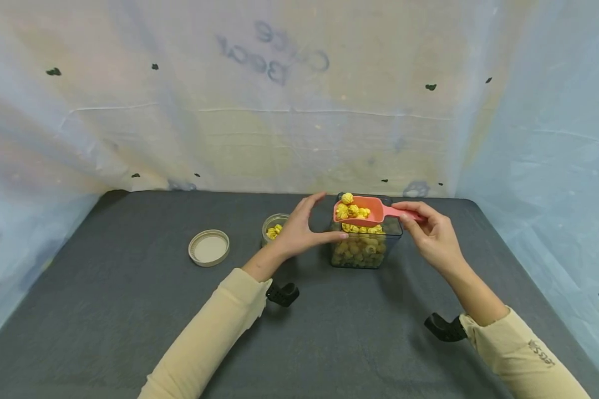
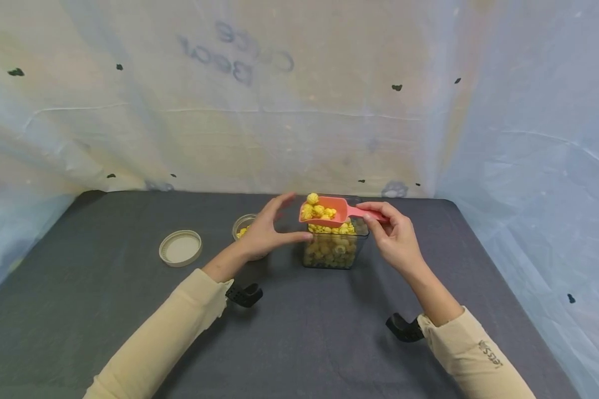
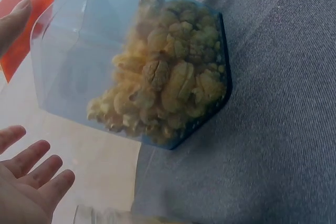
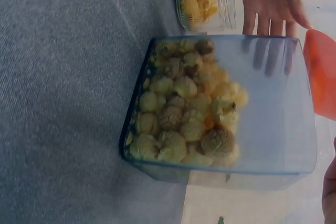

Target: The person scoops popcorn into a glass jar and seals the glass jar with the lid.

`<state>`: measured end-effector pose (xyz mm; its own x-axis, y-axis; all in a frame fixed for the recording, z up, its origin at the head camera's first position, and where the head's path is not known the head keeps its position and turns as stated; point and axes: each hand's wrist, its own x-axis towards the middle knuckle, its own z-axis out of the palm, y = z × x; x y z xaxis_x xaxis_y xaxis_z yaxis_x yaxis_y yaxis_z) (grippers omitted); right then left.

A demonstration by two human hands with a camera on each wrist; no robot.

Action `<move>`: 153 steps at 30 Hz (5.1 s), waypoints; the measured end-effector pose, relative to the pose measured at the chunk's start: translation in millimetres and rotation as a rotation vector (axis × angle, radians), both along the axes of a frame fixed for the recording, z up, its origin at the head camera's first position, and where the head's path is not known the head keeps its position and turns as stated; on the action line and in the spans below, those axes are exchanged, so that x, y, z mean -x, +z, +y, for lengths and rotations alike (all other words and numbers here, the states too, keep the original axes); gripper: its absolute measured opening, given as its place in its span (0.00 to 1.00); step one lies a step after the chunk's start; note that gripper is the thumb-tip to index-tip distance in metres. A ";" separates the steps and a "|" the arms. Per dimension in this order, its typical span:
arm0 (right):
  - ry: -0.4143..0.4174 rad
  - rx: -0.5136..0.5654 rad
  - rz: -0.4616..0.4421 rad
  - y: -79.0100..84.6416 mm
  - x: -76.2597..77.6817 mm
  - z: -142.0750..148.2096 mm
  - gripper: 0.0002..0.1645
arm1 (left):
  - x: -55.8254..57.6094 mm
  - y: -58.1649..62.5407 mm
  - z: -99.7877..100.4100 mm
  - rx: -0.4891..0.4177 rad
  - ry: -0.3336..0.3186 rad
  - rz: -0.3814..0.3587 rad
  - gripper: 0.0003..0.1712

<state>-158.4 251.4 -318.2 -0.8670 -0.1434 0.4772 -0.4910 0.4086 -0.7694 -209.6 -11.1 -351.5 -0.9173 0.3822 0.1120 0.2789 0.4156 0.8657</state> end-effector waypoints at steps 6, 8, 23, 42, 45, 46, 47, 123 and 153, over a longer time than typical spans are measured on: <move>0.020 0.032 0.010 0.1 -1.1 -7.7 0.13 | -3.2 -0.7 -8.9 -0.002 0.009 0.010 0.57; 0.030 0.047 0.010 0.1 -1.9 -10.3 0.13 | -4.1 -1.7 -12.1 -0.003 0.014 0.011 0.57; 0.016 0.064 0.028 0.0 -11.4 -30.3 0.15 | -12.5 -4.8 -34.4 0.023 0.059 0.052 0.57; -0.021 0.088 0.069 -11.4 -21.5 -54.0 0.14 | -17.7 -14.4 -59.2 0.048 0.109 0.087 0.59; -0.015 0.109 0.074 -13.6 -22.2 -56.7 0.14 | -18.5 -16.3 -62.8 0.045 0.120 0.092 0.59; -0.013 0.117 0.077 -14.3 -22.5 -57.6 0.14 | -18.7 -17.0 -63.9 0.046 0.125 0.094 0.59; -0.012 0.122 0.080 -15.0 -22.8 -58.5 0.14 | -18.9 -17.8 -65.0 0.048 0.127 0.097 0.59; -0.036 -0.086 0.170 -34.1 -23.2 -92.1 0.14 | -15.7 -46.9 -95.5 -0.054 0.051 0.013 0.44; -0.060 -0.192 0.190 -17.1 -12.2 -90.4 0.15 | -11.4 -52.3 -96.7 -0.052 0.054 0.011 0.44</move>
